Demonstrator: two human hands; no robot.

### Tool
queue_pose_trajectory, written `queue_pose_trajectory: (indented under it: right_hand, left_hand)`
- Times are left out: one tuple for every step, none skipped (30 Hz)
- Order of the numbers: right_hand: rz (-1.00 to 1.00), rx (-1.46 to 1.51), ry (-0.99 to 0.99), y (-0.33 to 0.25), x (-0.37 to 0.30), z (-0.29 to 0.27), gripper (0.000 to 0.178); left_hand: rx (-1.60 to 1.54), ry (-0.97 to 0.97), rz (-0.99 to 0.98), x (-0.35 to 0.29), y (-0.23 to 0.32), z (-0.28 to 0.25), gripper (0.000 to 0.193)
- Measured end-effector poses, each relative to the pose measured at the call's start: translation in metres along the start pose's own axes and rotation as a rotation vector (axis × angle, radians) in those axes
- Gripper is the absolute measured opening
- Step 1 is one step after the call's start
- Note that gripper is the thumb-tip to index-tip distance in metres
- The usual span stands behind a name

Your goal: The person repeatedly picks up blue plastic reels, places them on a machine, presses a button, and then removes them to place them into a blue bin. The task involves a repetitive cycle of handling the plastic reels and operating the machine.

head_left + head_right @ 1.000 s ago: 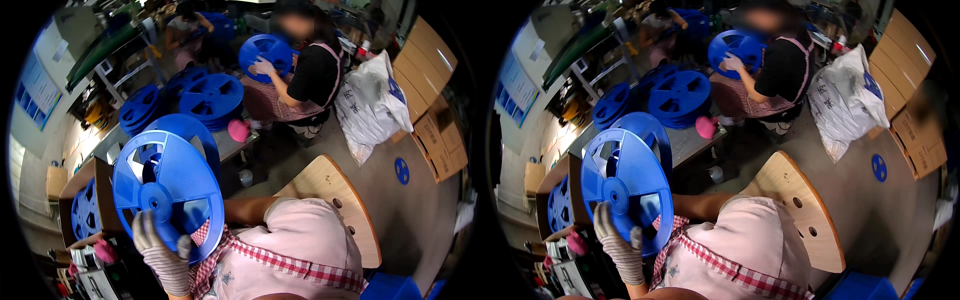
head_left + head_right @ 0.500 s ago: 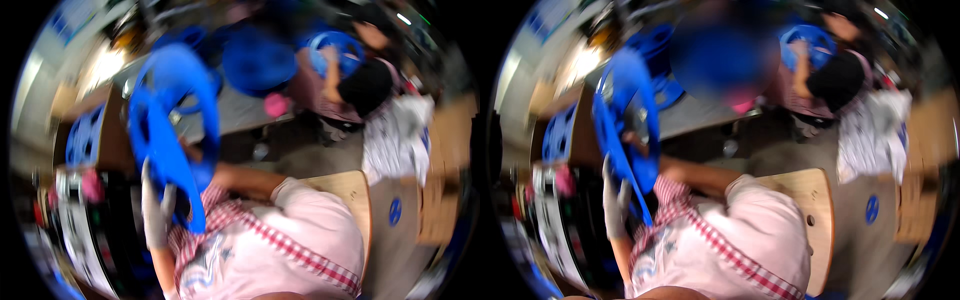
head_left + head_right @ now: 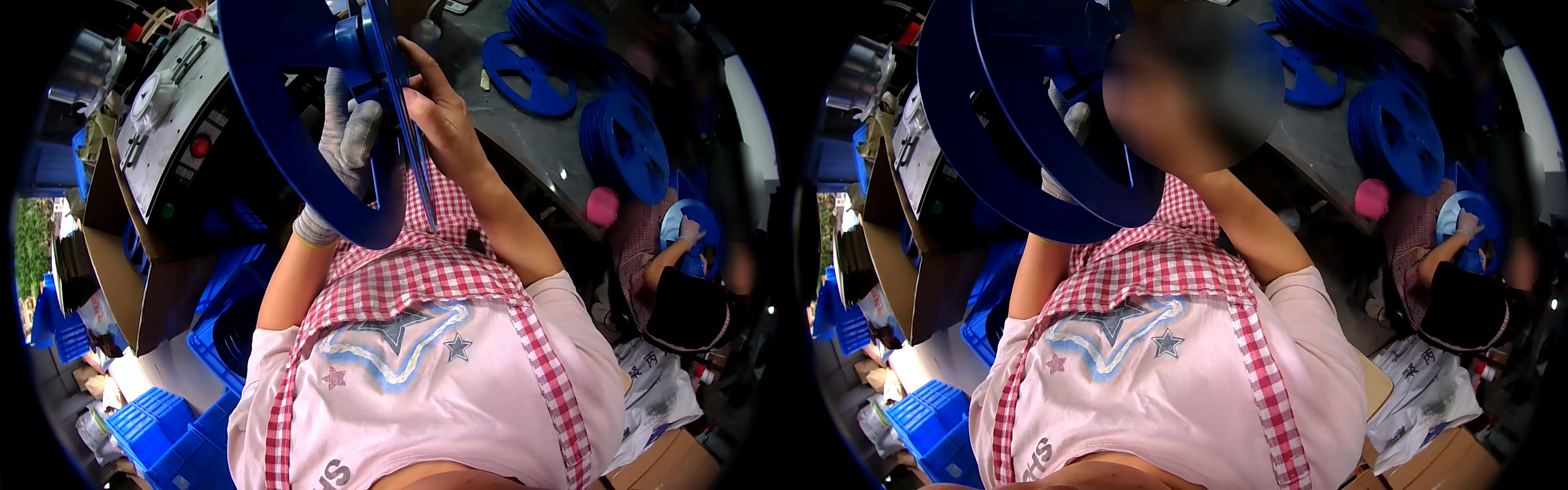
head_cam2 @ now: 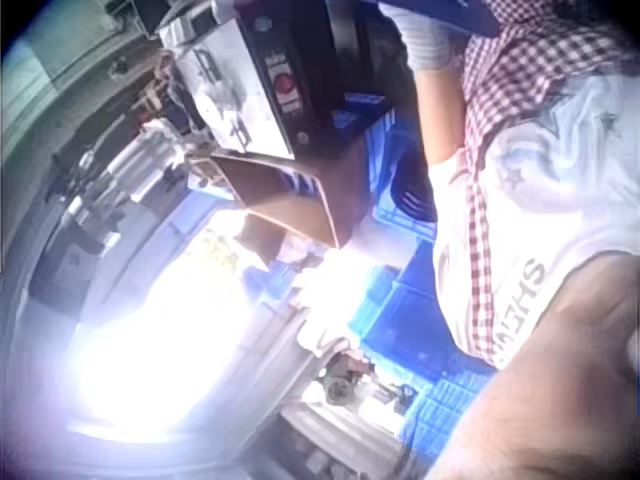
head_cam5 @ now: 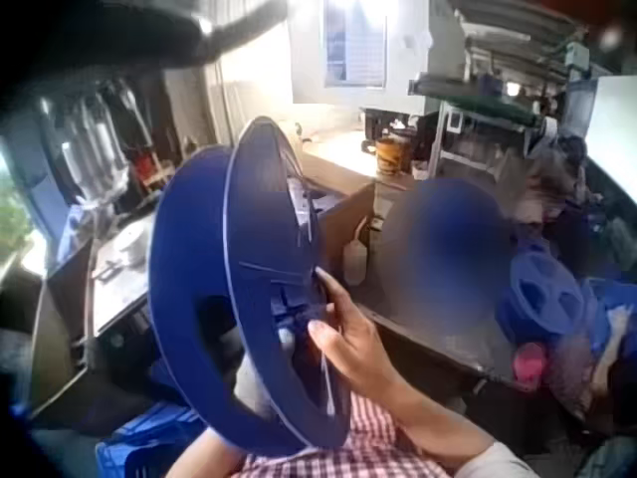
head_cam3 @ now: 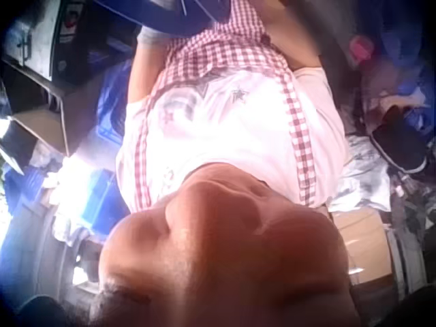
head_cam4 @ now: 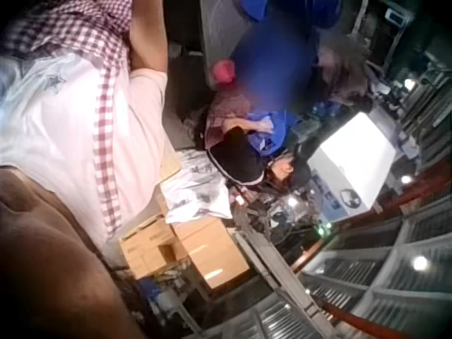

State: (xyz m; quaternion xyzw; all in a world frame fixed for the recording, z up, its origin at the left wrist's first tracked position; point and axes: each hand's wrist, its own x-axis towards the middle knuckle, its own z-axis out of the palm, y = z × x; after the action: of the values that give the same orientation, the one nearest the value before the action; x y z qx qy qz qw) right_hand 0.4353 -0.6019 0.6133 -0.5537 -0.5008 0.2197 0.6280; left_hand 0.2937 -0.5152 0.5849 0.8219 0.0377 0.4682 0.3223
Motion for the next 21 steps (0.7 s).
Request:
queue_pose_trajectory:
  right_hand:
    - [-0.007,-0.016,-0.010,-0.002,0.000,0.003,0.059]
    - [-0.019,-0.034,-0.026,-0.005,0.001,0.006,0.059]
    - [-0.032,-0.052,-0.043,-0.007,0.001,0.009,0.059]
    - [-0.044,-0.073,-0.041,-0.010,0.001,0.011,0.059]
    - [-0.050,-0.083,-0.046,-0.011,0.000,0.012,0.059]
    - [-0.055,-0.092,-0.052,-0.012,0.000,0.013,0.059]
    - [-0.063,-0.098,-0.063,-0.013,0.000,0.015,0.059]
    - [-0.079,-0.093,-0.067,-0.010,0.000,0.016,0.059]
    - [-0.077,-0.093,-0.079,-0.010,0.000,0.017,0.059]
    - [-0.074,-0.094,-0.091,-0.010,0.000,0.017,0.059]
    - [-0.073,-0.094,-0.102,-0.009,0.000,0.017,0.059]
    - [-0.086,-0.096,-0.104,-0.009,0.000,0.018,0.060]
    - [-0.095,-0.102,-0.102,-0.008,0.000,0.018,0.060]
    - [-0.103,-0.109,-0.101,-0.007,0.000,0.019,0.060]
    - [-0.112,-0.117,-0.099,-0.007,0.001,0.019,0.060]
    - [-0.111,-0.114,-0.108,-0.007,0.001,0.019,0.060]
    - [-0.115,-0.077,-0.110,-0.005,0.001,0.019,0.057]
    - [-0.118,-0.040,-0.112,-0.002,0.002,0.019,0.055]
    - [-0.122,-0.003,-0.113,0.000,0.002,0.019,0.053]
    - [-0.100,0.084,-0.103,0.002,0.001,0.019,0.046]
    - [-0.063,0.105,-0.096,0.000,0.001,0.020,0.047]
  left_hand:
    - [-0.411,0.050,-0.252,-0.003,0.006,0.003,0.066]
    - [-0.611,0.073,-0.393,-0.003,0.011,0.003,0.066]
    - [-0.807,0.128,-0.535,-0.004,0.017,0.002,0.066]
    - [-0.796,0.143,-0.570,0.004,0.025,-0.001,0.066]
    - [-0.803,0.155,-0.578,0.009,0.030,-0.001,0.067]
    - [-0.810,0.168,-0.587,0.014,0.034,-0.002,0.067]
    - [-0.828,0.184,-0.565,0.018,0.037,-0.002,0.067]
    - [-0.825,0.186,-0.542,0.018,0.035,-0.003,0.068]
    - [-0.823,0.188,-0.520,0.017,0.033,-0.004,0.068]
    - [-0.801,0.175,-0.497,0.013,0.027,-0.005,0.069]
    - [-0.794,0.175,-0.495,0.011,0.025,-0.006,0.069]
    - [-0.786,0.176,-0.493,0.010,0.024,-0.007,0.070]
    - [-0.793,0.189,-0.513,0.010,0.026,-0.007,0.070]
    - [-0.775,0.195,-0.517,0.010,0.027,-0.007,0.071]
    - [-0.758,0.201,-0.522,0.010,0.028,-0.008,0.071]
    - [-0.715,0.199,-0.510,0.010,0.028,-0.009,0.072]
    - [-0.696,0.194,-0.495,0.009,0.026,-0.010,0.072]
    - [-0.679,0.189,-0.479,0.008,0.024,-0.010,0.072]
    - [-0.685,0.180,-0.462,0.005,0.016,-0.009,0.072]
    - [-0.690,0.171,-0.445,0.004,0.012,-0.009,0.072]
    - [-0.679,0.171,-0.449,0.004,0.012,-0.009,0.072]
